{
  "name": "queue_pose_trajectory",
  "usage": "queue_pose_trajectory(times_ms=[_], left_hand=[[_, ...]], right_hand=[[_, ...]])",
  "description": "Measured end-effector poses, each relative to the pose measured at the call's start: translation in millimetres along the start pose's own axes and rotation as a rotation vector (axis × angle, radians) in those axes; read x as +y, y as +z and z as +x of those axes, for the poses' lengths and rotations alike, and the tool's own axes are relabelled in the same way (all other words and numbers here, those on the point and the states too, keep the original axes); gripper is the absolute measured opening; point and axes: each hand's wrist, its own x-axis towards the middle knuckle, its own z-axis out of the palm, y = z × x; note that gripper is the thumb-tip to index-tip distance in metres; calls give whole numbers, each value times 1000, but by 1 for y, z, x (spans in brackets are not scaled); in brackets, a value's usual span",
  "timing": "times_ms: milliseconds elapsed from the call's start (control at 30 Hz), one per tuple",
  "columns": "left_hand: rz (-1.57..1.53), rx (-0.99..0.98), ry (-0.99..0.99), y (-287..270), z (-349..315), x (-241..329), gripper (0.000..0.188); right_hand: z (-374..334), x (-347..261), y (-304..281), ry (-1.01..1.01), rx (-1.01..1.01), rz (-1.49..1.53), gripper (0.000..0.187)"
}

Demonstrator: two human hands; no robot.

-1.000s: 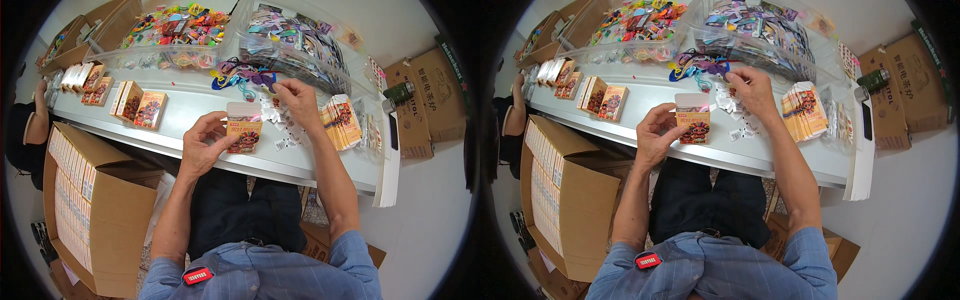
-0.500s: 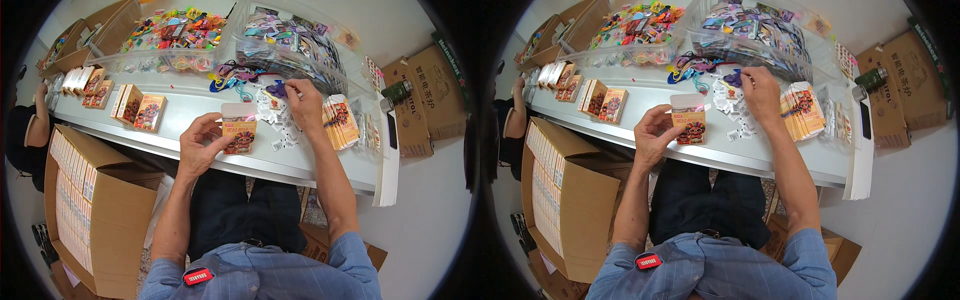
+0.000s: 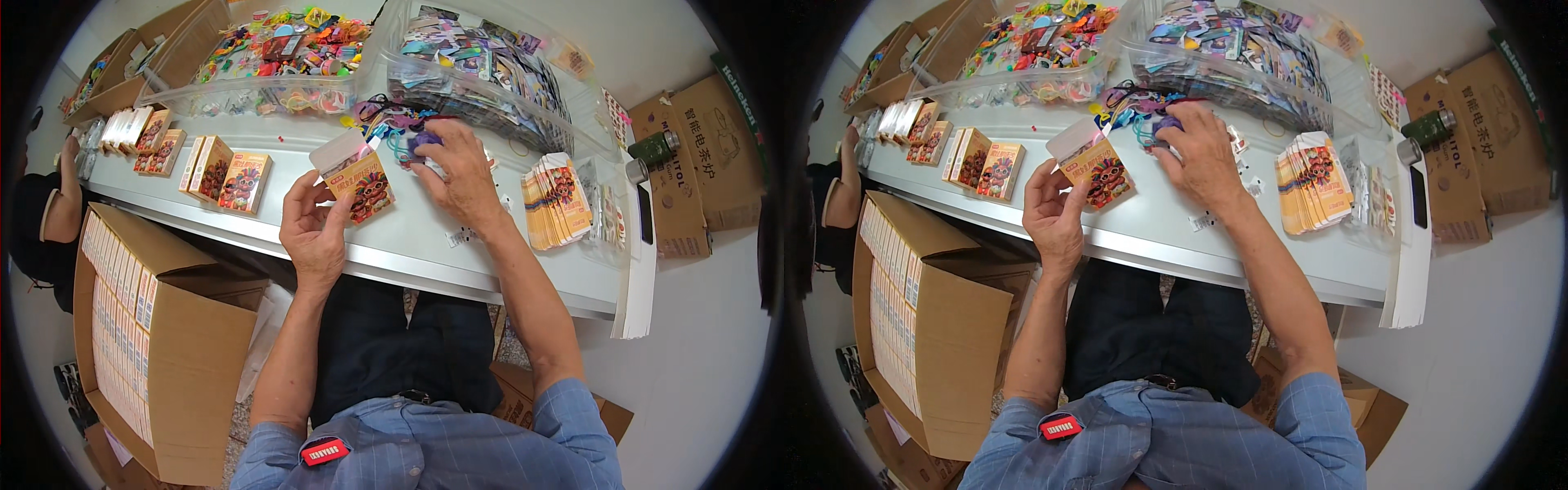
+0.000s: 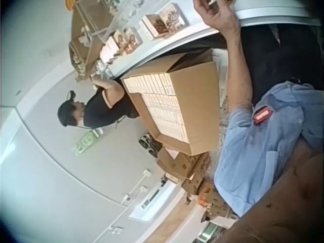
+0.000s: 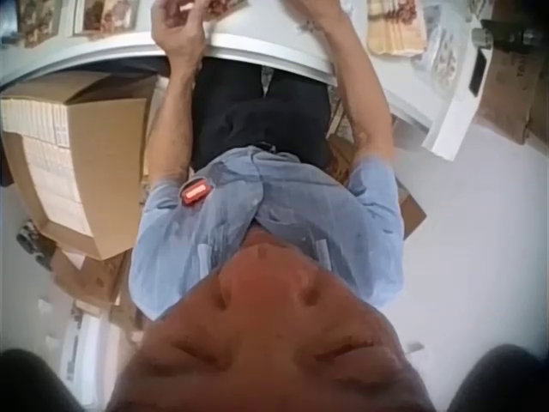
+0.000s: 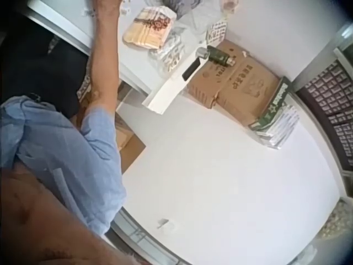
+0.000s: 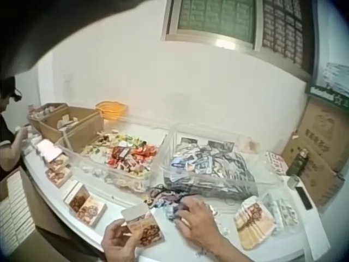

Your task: Packing small toy cards and stickers into individual paper retail boxes.

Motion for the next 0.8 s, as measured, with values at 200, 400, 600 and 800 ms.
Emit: queue_pose_trajectory(times_ms=[200, 400, 600, 800], left_hand=[[13, -9, 11, -1, 0, -1, 51], [8, -43, -13, -1, 0, -1, 50], [57, -101, -29, -2, -1, -2, 49], [55, -77, -46, -4, -3, -1, 50]], right_hand=[[-1, -7, 9, -8, 8, -32, 25], [3, -2, 21, -9, 54, -39, 20], [12, 6, 0, 202, 161, 315, 19], [10, -16, 17, 16, 99, 54, 17]])
